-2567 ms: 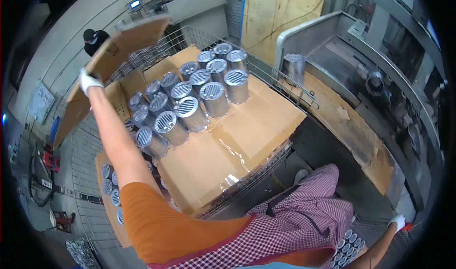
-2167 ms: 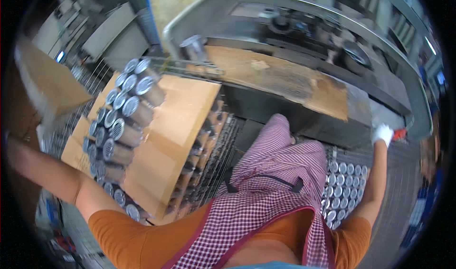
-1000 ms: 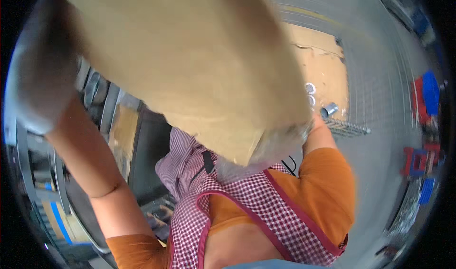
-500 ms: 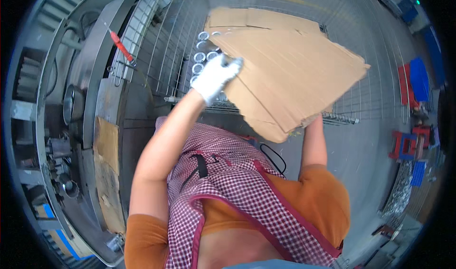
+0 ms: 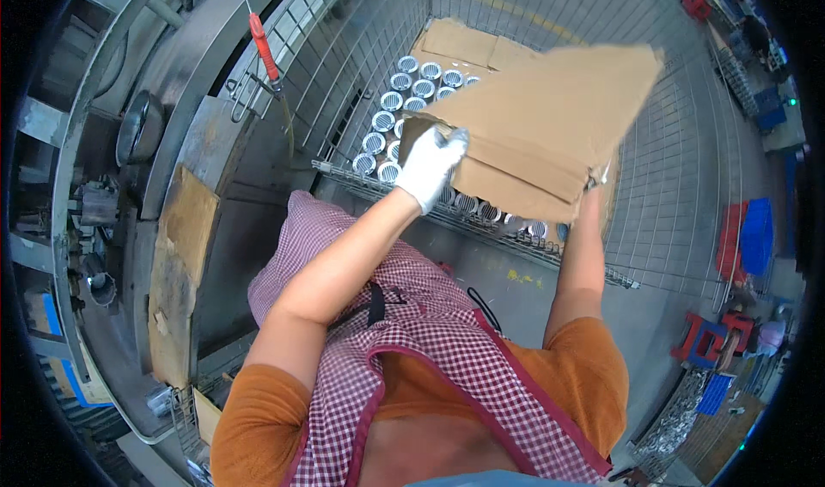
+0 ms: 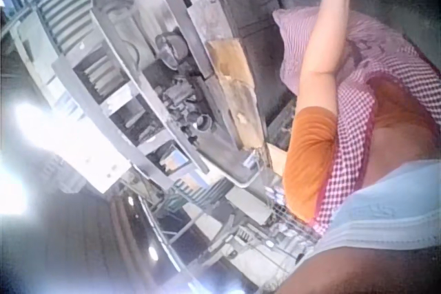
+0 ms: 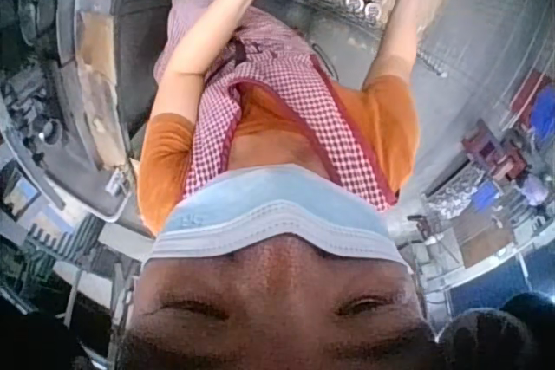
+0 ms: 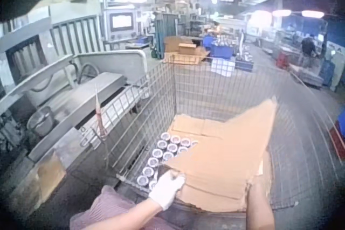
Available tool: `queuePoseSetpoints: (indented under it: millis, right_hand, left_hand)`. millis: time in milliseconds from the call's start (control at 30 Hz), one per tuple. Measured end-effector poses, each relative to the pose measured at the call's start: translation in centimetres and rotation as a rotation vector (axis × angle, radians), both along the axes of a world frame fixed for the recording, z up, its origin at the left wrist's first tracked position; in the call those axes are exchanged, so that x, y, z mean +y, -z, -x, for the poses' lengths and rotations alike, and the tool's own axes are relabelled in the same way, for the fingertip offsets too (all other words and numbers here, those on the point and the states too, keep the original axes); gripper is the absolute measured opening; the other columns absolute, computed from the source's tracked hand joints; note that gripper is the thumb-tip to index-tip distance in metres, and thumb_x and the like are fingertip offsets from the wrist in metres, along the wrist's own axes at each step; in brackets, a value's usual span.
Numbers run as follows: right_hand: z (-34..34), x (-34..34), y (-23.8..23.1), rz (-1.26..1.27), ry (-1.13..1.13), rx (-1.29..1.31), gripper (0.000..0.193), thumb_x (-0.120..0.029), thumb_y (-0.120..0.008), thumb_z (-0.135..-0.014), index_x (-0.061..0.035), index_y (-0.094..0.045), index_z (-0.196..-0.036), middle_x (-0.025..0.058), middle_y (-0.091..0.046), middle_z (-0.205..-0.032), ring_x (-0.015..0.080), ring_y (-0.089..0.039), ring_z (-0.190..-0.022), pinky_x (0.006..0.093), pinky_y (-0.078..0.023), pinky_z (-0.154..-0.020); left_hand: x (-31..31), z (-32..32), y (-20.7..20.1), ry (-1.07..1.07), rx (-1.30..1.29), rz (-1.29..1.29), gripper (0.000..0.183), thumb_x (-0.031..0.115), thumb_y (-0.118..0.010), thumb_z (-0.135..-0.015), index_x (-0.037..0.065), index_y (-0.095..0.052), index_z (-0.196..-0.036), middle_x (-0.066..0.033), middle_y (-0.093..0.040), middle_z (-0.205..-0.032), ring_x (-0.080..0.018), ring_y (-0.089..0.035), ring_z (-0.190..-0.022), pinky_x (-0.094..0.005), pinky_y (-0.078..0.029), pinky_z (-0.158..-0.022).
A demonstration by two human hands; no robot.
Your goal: The person cleans metal motor housings by hand using a hand scraper and an air gun blower, then stacks them in a crate.
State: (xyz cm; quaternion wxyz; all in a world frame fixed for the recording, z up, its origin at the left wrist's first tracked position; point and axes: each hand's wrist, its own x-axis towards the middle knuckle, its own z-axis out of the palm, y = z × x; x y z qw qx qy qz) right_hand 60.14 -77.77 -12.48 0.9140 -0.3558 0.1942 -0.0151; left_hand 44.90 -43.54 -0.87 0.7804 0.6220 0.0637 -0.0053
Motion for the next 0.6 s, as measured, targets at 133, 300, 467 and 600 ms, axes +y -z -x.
queuePoseSetpoints:
  millis: [133, 300, 467, 600]
  right_hand:
    - [-4.5, -2.7, -3.2, 0.281, -0.04, -0.135, 0.056, -0.02, -0.069, -0.094, -0.0014, -0.046, -0.141, 0.0135, -0.058, -0.135, 0.0269, -0.06, -0.119, 0.0379, -0.052, -0.097]
    - [-5.8, -9.1, -3.4, 0.795, -0.14, -0.041, 0.066, -0.016, -0.071, -0.09, 0.0019, -0.041, -0.147, 0.0174, -0.054, -0.14, 0.0263, -0.057, -0.123, 0.0373, -0.048, -0.102]
    - [-5.1, -13.6, 0.0, 2.097, -0.643, 0.304, 0.073, -0.059, -0.065, -0.083, -0.0182, -0.054, -0.142, 0.0197, -0.041, -0.153, 0.036, -0.043, -0.139, 0.0422, -0.035, -0.114]
    - [-3.3, -11.3, 4.0, 2.0, -0.727, 0.22, 0.072, -0.06, -0.065, -0.084, -0.0186, -0.055, -0.141, 0.0169, -0.047, -0.149, 0.0337, -0.046, -0.136, 0.0424, -0.037, -0.112]
  left_hand:
    - [2.1, -1.5, 0.5, -0.19, -0.119, -0.094, 0.03, 0.025, -0.06, -0.099, 0.001, -0.059, -0.117, -0.0027, -0.063, -0.105, -0.0108, -0.056, -0.094, -0.0282, -0.047, -0.084]
    - [1.7, -1.3, 5.4, -0.258, 0.104, -0.22, 0.039, 0.029, -0.061, -0.098, -0.005, -0.058, -0.118, -0.0098, -0.066, -0.107, -0.0174, -0.06, -0.097, -0.0317, -0.048, -0.088]
    - [0.8, 2.0, 11.1, 0.24, 0.442, -0.673, 0.072, 0.047, -0.06, -0.093, -0.007, -0.047, -0.139, -0.0283, -0.056, -0.136, -0.0356, -0.054, -0.128, -0.0367, -0.042, -0.105]
    - [1.7, 3.6, 10.2, 0.526, 0.4, -0.847, 0.067, 0.049, -0.056, -0.092, -0.001, -0.052, -0.135, -0.0267, -0.058, -0.132, -0.0399, -0.057, -0.121, -0.042, -0.045, -0.102]
